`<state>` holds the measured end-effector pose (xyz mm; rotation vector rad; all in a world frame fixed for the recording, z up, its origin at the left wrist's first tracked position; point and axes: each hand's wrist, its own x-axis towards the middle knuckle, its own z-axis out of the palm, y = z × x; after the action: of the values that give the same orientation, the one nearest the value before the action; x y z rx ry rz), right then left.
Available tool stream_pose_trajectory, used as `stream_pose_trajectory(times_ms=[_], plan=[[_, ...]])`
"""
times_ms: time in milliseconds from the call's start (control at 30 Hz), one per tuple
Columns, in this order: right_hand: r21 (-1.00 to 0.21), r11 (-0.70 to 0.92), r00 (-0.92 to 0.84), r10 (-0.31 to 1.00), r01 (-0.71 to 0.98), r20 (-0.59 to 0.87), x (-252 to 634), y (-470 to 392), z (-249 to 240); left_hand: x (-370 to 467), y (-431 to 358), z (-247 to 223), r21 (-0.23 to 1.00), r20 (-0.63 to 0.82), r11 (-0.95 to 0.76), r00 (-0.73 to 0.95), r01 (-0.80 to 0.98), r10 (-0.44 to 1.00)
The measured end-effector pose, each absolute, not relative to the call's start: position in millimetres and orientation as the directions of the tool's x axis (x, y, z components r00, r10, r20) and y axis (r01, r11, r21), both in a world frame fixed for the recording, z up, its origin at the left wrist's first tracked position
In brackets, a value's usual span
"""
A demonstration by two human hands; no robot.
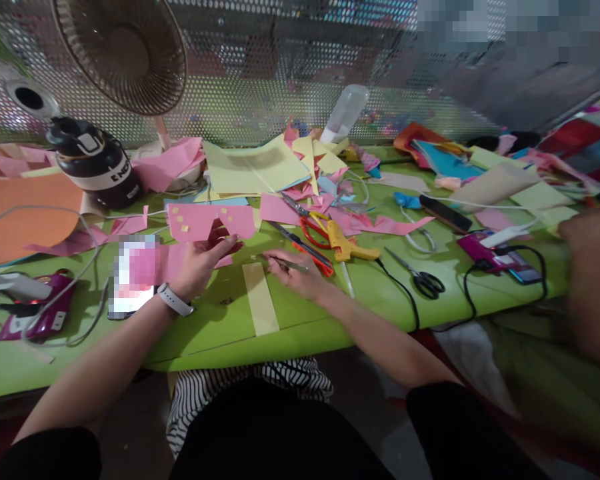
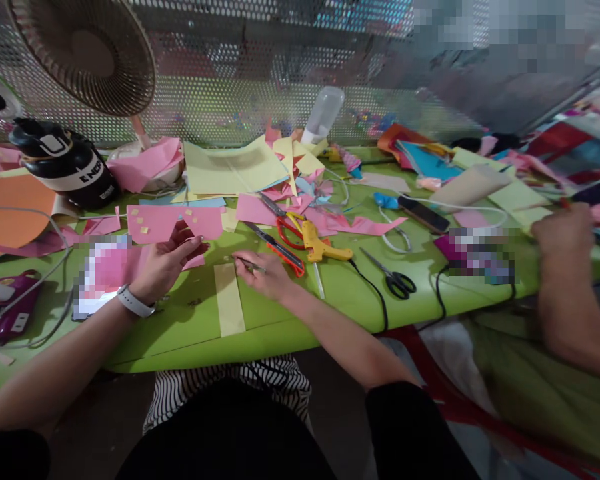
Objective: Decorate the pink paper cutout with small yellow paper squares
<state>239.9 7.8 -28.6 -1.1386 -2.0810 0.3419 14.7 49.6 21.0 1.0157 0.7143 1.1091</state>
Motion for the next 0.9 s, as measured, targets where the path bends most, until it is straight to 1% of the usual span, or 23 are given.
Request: stream_pose_trajectory(times_ms=[133,200,267,567,667,800,900], plan=[[-0.564,0.554,-0.327,0.827,0.612,0.457,240.2,8.7,-26.0,13.8,50.8,18.3,0.923,-0.023,0.133,0.292,-0.362,0.956],[-0.592,0.542,-0.310,0.836,0.596,0.453,240.6,8.7,-23.7,13.7,50.9,17.8,0.923,-0.012,0.124,0.297,-0.364,0.955],[-0.595,0.546,-0.306,0.833,0.590,0.461,240.4,7.5,-21.3,13.7,50.5,18.2,0.920,0.004,0.116,0.306,-0.375,0.952],[-0.430,0.593,-0.373,0.786,0.681,0.493,235.2,-1.4,-14.1,14.4,50.2,19.6,0.920,-0.012,0.133,0.312,-0.369,0.950],[-0.467,0.583,-0.365,0.799,0.665,0.477,237.1,2.0,-18.0,14.2,50.0,19.3,0.925,-0.016,0.132,0.311,-0.357,0.950],[-0.533,0.543,-0.353,0.836,0.649,0.420,239.6,10.0,-25.7,14.1,49.7,18.8,0.930,-0.026,0.139,0.315,-0.340,0.949],[-0.570,0.533,-0.341,0.843,0.625,0.416,239.6,12.9,-27.0,15.0,49.2,20.1,0.931,-0.033,0.142,0.312,-0.336,0.950]])
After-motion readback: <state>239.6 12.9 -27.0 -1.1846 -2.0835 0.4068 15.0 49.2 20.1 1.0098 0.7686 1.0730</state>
